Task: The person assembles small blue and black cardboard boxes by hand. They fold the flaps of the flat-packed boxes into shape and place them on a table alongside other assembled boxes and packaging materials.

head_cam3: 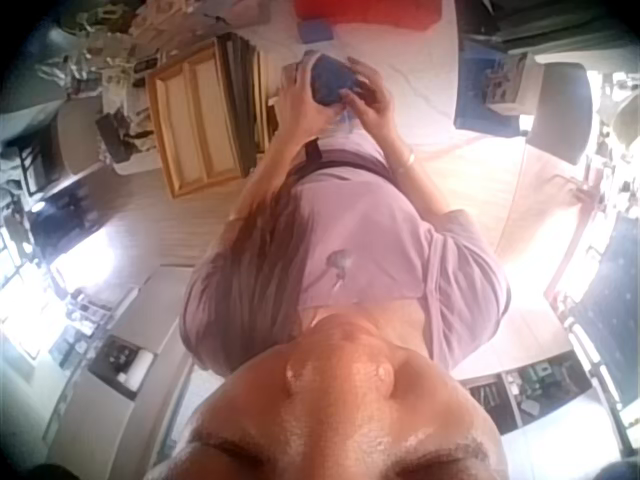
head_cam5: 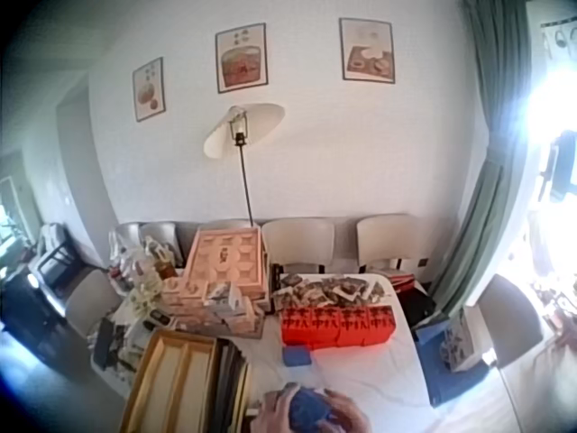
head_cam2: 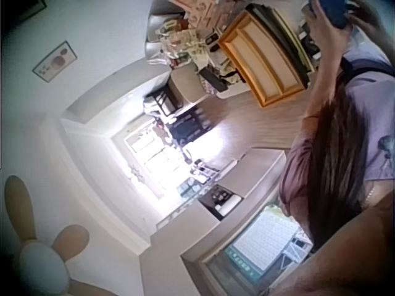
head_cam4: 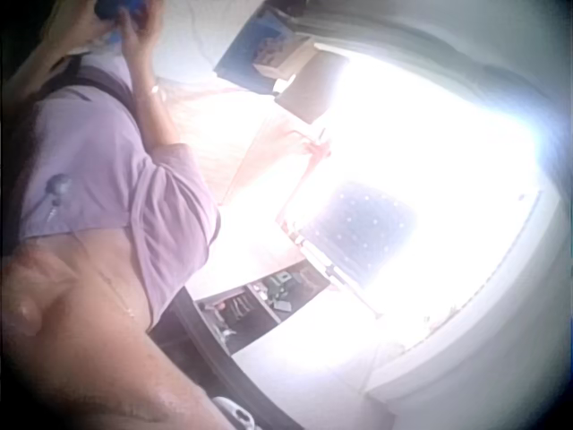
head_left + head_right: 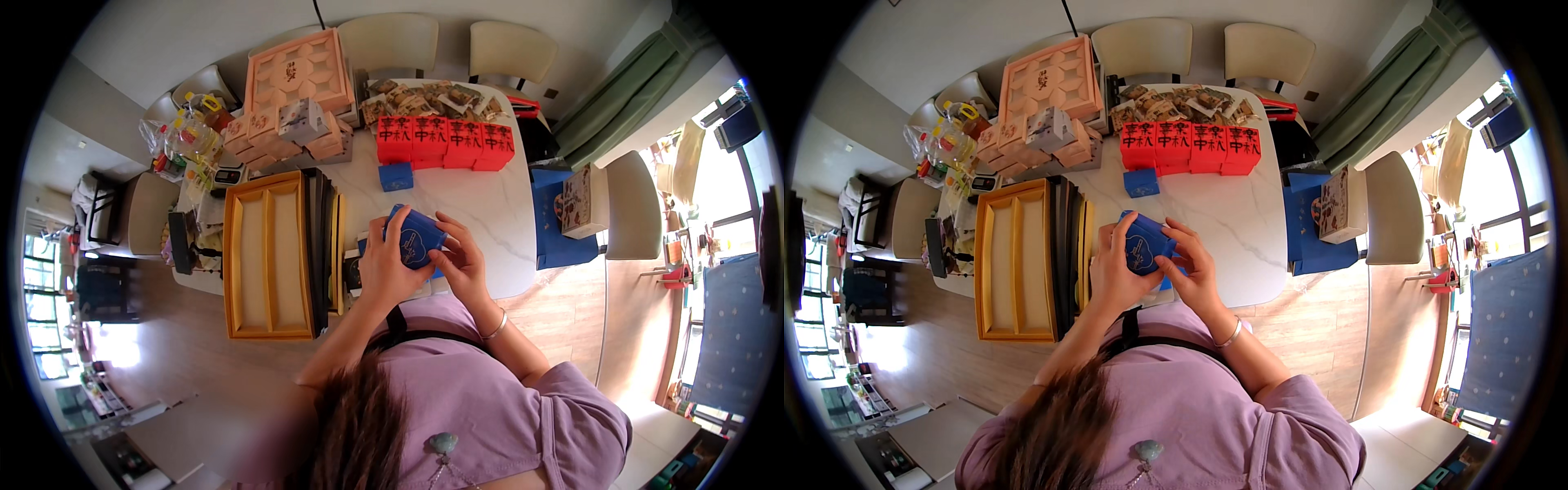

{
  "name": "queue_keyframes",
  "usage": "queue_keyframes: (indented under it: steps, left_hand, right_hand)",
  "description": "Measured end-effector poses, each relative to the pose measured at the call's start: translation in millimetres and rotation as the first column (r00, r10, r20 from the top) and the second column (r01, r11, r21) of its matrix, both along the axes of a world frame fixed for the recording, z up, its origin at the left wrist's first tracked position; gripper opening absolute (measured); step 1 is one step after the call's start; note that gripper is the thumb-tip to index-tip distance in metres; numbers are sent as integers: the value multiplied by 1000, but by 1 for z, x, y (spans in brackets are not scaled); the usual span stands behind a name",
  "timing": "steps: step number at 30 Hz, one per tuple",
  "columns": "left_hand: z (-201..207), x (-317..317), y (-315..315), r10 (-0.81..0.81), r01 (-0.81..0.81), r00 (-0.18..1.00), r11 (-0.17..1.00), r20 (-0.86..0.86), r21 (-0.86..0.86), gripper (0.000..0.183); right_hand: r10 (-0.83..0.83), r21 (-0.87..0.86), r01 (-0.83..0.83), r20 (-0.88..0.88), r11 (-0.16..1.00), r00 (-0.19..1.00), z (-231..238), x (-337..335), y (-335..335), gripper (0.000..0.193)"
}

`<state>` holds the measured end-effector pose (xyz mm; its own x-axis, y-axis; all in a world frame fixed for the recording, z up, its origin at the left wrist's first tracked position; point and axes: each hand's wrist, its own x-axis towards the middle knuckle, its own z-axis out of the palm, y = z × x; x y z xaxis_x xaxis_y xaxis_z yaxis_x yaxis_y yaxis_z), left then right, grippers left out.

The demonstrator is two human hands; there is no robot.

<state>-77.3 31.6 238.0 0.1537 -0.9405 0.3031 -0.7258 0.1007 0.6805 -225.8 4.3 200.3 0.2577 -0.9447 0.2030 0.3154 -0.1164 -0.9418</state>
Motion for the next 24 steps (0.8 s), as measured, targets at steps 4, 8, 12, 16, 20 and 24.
queue_keyframes:
  steps: [4,8,12,16,20,24]
  left_hand:
    - [-5,1,-1,-22,21,999,1000,-34,-11,83]
    - [-15,4,1,-27,26,999,998,-22,-49,75]
    - [-14,5,2,-48,47,996,999,-77,-21,75]
    - [-12,13,1,-254,276,935,959,246,-57,85]
    - [-9,-1,5,-148,173,971,977,189,-125,97]
    - [-41,2,-3,-18,-31,885,995,-466,-98,85]
  right_hand:
    - [-66,-89,54,-129,995,989,3,-1,-1,39]
    - [-101,-192,57,-226,980,969,1,-5,-3,28]
    - [-111,-234,39,-307,971,945,-3,-5,-2,27]
    - [97,53,-83,-404,995,909,2,-19,-11,45]
    - [136,353,-116,-30,928,990,-6,-26,-21,62]
    - [-91,502,-227,533,835,841,-20,-20,-27,58]
